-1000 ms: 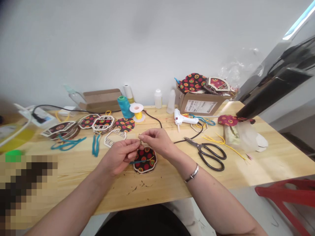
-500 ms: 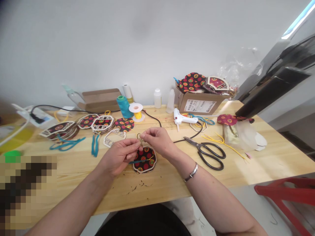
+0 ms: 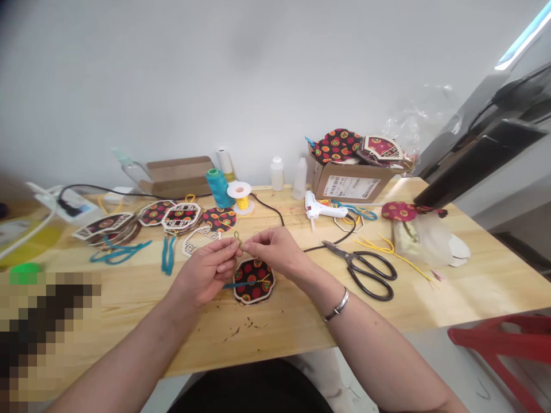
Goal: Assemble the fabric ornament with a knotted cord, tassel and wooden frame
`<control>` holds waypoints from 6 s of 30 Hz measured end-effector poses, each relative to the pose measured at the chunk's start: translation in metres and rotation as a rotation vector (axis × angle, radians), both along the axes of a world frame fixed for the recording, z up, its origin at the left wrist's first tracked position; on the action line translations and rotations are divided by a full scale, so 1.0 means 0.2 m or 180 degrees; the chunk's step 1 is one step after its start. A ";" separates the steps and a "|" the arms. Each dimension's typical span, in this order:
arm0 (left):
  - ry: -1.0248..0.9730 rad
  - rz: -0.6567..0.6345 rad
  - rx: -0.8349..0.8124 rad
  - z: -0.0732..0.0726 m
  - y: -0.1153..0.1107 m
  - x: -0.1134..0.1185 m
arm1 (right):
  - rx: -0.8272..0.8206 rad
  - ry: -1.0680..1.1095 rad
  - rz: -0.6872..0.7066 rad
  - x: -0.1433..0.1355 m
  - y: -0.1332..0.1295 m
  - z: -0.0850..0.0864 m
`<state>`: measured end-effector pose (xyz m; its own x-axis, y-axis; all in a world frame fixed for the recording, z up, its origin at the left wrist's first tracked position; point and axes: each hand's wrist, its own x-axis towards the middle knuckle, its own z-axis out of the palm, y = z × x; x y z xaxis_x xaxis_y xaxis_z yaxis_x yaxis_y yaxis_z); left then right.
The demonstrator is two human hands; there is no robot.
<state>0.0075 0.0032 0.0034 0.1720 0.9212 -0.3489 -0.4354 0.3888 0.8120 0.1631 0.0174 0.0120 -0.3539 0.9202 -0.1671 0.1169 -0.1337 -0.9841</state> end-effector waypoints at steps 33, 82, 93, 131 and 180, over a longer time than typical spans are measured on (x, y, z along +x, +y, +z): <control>0.0303 0.0120 0.0152 0.01 -0.01 0.02 | -0.0149 0.0090 0.0004 0.00 0.00 0.01; 0.0376 -0.0007 0.0229 0.01 -0.01 0.01 | -0.0105 0.0076 -0.0236 0.00 0.00 0.02; 0.0571 -0.0338 0.0230 0.01 -0.03 0.03 | -0.0017 0.0551 0.0022 0.01 0.00 -0.01; 0.0855 -0.0279 0.0413 -0.01 -0.02 0.02 | -0.0463 0.0705 0.0145 0.01 0.02 -0.04; 0.1022 -0.0420 0.0491 0.01 -0.03 0.02 | -0.0373 0.0672 0.0028 0.03 0.02 -0.02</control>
